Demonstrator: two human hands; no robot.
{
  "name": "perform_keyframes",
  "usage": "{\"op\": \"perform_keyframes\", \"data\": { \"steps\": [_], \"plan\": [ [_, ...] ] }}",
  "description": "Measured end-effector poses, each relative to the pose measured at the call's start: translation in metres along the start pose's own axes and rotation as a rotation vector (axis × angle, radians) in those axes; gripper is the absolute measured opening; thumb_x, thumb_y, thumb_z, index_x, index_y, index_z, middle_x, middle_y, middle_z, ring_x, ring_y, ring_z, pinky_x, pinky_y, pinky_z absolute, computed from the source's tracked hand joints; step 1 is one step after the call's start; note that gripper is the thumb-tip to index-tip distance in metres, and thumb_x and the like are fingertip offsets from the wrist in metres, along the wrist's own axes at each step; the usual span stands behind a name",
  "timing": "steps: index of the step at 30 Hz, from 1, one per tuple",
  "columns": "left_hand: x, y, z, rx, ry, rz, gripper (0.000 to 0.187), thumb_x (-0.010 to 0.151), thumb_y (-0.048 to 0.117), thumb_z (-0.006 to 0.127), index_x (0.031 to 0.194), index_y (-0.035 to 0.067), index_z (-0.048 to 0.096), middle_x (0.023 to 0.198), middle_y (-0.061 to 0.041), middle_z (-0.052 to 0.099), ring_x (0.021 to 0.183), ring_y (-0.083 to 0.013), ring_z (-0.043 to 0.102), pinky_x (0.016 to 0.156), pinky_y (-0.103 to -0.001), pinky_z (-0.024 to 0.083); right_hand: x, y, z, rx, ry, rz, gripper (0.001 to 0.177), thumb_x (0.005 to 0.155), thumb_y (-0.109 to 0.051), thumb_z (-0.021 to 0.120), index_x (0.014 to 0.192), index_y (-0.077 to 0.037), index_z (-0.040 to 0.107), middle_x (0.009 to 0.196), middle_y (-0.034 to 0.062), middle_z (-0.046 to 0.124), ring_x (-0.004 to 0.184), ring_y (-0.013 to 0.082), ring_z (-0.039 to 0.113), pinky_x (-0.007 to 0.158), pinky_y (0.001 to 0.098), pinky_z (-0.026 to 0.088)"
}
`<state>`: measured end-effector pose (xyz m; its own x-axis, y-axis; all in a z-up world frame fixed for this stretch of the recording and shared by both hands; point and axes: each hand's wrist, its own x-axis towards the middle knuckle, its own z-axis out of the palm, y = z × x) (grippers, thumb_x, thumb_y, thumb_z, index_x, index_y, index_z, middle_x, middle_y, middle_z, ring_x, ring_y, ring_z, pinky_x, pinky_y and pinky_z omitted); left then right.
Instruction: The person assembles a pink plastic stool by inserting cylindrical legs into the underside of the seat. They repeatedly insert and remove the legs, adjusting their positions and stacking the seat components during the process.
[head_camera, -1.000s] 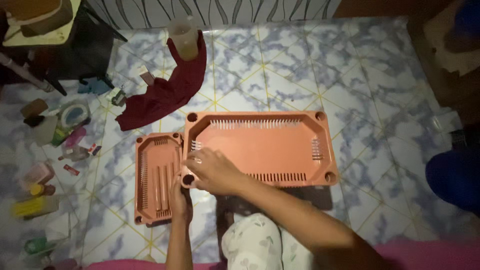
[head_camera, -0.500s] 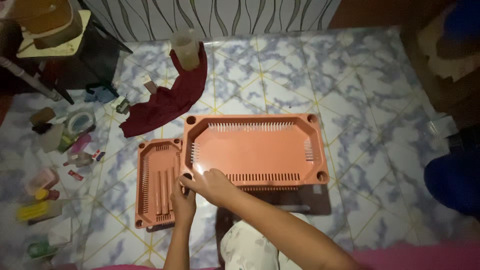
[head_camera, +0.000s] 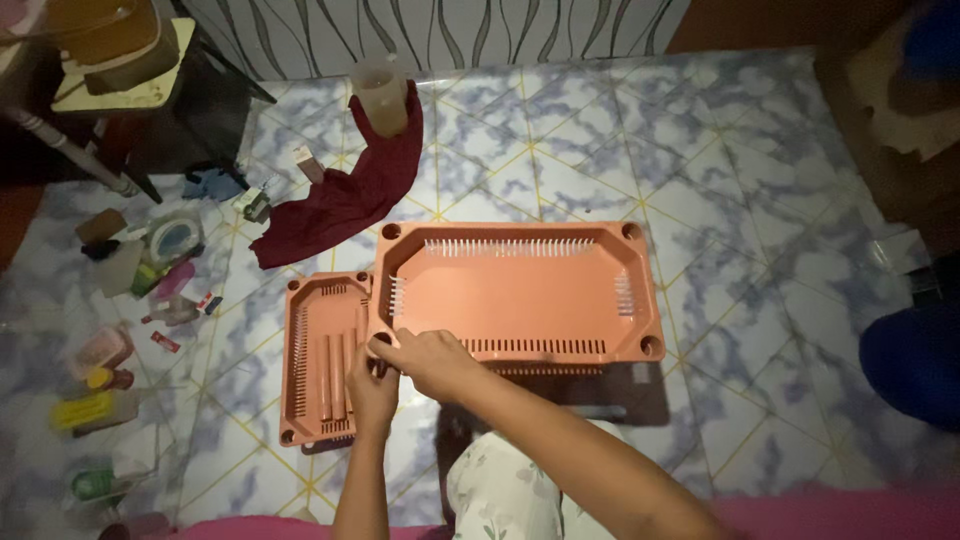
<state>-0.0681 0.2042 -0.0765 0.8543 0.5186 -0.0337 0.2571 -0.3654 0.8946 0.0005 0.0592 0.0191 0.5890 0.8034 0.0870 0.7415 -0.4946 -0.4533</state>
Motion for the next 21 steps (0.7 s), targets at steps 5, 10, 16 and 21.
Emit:
{"op": "perform_keyframes", "data": {
  "steps": [5,10,16,21],
  "plan": [
    [0.011,0.000,-0.002,-0.127,-0.072,0.024,0.044,0.080,0.002,0.071,0.124,0.005,0.064,0.106,-0.012,0.071,0.097,-0.0193,0.069,0.082,-0.034,0.055,-0.007,-0.010,-0.016,0.035,0.167,0.041,0.045,0.093,-0.009,0.061,0.134,-0.024,0.056,0.096,0.0107,0.065,0.090,0.0353,0.068,0.074,0.0503,0.053],
    [-0.003,0.027,-0.007,0.228,0.130,0.241,0.090,0.072,0.014,0.083,0.146,-0.002,0.034,0.139,-0.031,0.044,0.127,-0.0408,0.044,0.106,-0.052,0.034,-0.052,0.024,-0.026,0.187,0.141,0.367,0.044,0.091,-0.027,0.066,0.132,-0.013,0.065,0.099,0.0189,0.065,0.098,0.0385,0.063,0.087,0.0511,0.050],
    [-0.044,0.114,0.043,0.290,-0.053,0.525,0.060,0.073,0.005,0.070,0.130,0.004,0.053,0.126,-0.018,0.060,0.127,-0.0389,0.051,0.111,-0.055,0.037,-0.195,0.120,-0.056,-0.063,0.543,0.705,0.033,0.086,-0.001,0.060,0.118,-0.001,0.063,0.113,0.0221,0.065,0.110,0.0410,0.059,0.097,0.0514,0.047],
    [-0.084,0.178,0.133,0.088,-0.468,0.861,0.034,0.082,0.005,0.069,0.115,0.002,0.061,0.124,-0.022,0.060,0.120,-0.0419,0.056,0.103,-0.052,0.046,-0.275,0.184,-0.032,0.129,0.459,0.988,0.048,0.069,-0.002,0.067,0.117,0.001,0.061,0.104,0.0271,0.066,0.095,0.0456,0.063,0.077,0.0517,0.051]
  ]
}}
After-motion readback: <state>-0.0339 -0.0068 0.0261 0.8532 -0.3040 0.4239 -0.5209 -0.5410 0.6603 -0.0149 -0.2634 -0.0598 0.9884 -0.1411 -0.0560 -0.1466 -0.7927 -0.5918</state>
